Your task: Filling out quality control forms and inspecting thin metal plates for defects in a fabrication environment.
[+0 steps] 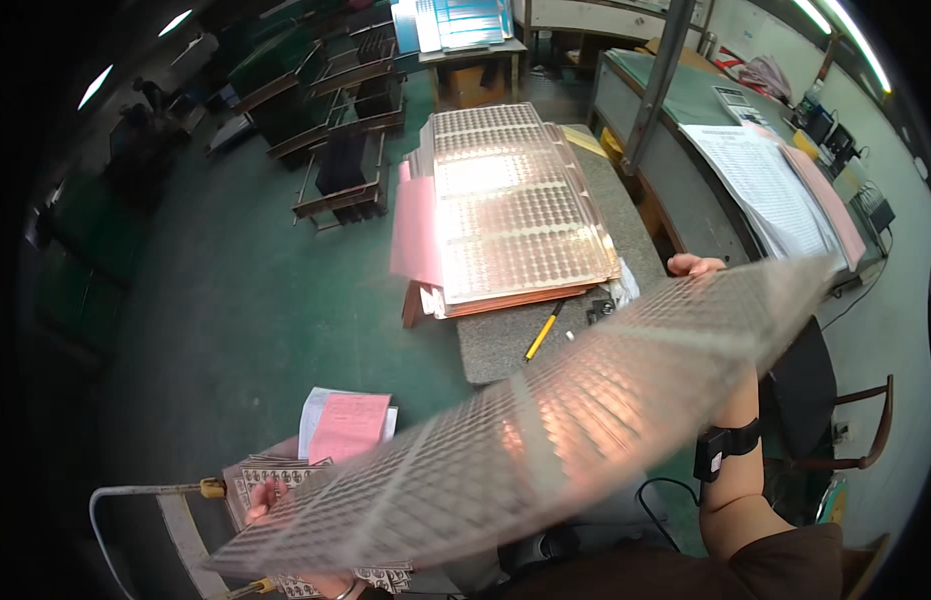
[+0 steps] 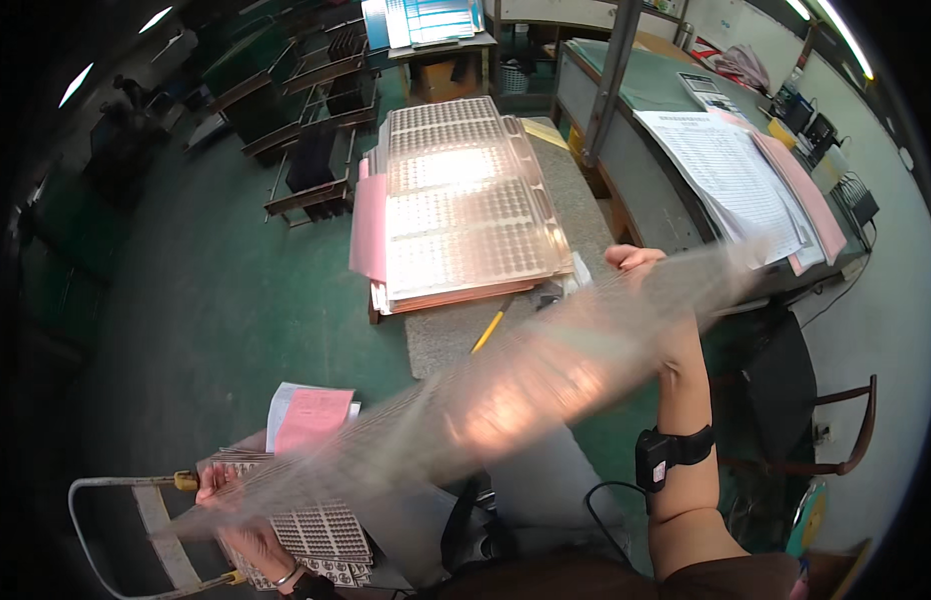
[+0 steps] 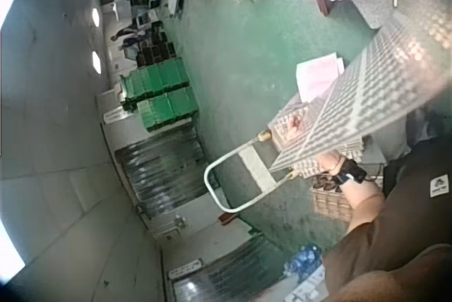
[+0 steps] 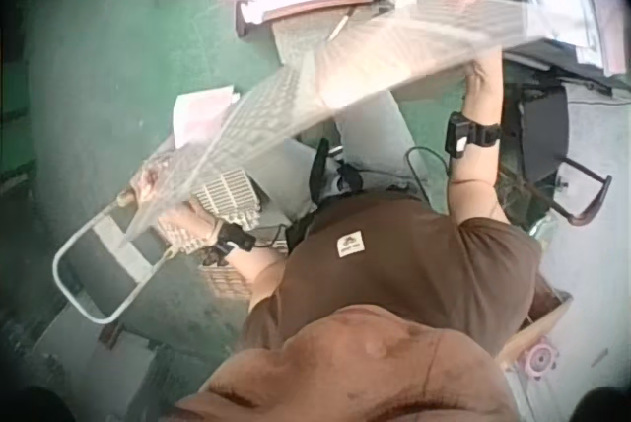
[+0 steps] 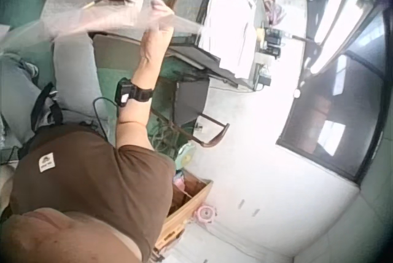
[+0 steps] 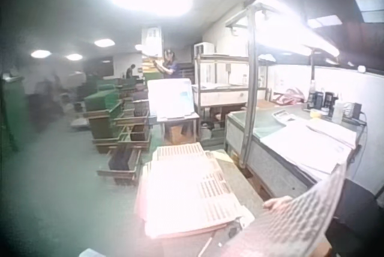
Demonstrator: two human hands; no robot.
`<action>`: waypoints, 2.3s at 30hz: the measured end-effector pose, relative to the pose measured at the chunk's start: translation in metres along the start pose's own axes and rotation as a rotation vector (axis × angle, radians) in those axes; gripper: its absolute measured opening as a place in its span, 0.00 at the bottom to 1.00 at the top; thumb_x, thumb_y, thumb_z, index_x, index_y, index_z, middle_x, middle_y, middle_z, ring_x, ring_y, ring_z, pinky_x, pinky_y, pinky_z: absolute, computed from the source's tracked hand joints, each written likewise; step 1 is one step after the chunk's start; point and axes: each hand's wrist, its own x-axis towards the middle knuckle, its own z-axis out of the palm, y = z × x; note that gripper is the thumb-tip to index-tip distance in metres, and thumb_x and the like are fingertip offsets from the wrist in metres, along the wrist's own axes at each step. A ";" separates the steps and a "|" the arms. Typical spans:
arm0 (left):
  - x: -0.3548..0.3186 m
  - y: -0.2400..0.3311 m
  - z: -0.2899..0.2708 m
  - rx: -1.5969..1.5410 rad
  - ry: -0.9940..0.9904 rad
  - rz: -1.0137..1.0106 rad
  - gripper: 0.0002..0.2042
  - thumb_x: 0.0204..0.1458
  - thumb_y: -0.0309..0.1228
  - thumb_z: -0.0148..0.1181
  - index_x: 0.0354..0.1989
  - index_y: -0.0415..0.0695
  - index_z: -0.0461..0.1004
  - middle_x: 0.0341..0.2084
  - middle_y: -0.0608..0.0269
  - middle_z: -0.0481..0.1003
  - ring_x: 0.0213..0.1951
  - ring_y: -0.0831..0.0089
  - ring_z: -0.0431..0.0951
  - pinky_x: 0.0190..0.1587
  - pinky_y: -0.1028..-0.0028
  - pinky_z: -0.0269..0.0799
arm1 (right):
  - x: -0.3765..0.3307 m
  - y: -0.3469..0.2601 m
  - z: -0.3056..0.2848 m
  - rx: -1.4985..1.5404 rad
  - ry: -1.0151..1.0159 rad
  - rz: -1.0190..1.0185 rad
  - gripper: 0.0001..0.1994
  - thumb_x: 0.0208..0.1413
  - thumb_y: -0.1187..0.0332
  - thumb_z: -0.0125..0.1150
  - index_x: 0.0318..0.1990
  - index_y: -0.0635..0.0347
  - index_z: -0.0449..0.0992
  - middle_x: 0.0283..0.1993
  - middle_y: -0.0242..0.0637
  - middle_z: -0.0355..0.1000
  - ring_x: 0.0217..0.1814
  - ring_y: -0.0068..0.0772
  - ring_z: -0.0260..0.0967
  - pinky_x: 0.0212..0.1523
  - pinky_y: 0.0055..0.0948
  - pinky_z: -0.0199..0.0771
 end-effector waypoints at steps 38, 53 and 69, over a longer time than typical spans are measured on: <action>-0.038 0.003 0.090 -0.514 -0.498 -0.676 0.25 0.53 0.29 0.53 0.58 0.37 0.55 0.52 0.56 0.65 0.54 0.68 0.64 0.57 0.68 0.59 | -0.048 0.037 0.065 0.101 -0.488 0.651 0.28 0.55 0.65 0.55 0.60 0.65 0.53 0.51 0.45 0.67 0.48 0.33 0.69 0.45 0.31 0.72; -0.077 -0.024 0.106 -0.850 -0.249 -0.734 0.25 0.55 0.44 0.47 0.59 0.47 0.55 0.55 0.56 0.63 0.55 0.58 0.63 0.55 0.52 0.61 | -0.075 0.071 0.107 0.417 -0.409 0.585 0.23 0.56 0.72 0.50 0.59 0.60 0.55 0.57 0.41 0.62 0.57 0.36 0.61 0.57 0.40 0.63; -0.031 -0.024 0.029 -0.180 0.170 -0.666 0.20 0.57 0.34 0.47 0.56 0.36 0.59 0.48 0.56 0.67 0.47 0.69 0.71 0.48 0.69 0.71 | -0.032 -0.017 -0.028 0.349 0.116 0.062 0.23 0.60 0.67 0.41 0.61 0.67 0.52 0.58 0.53 0.59 0.57 0.38 0.62 0.55 0.34 0.64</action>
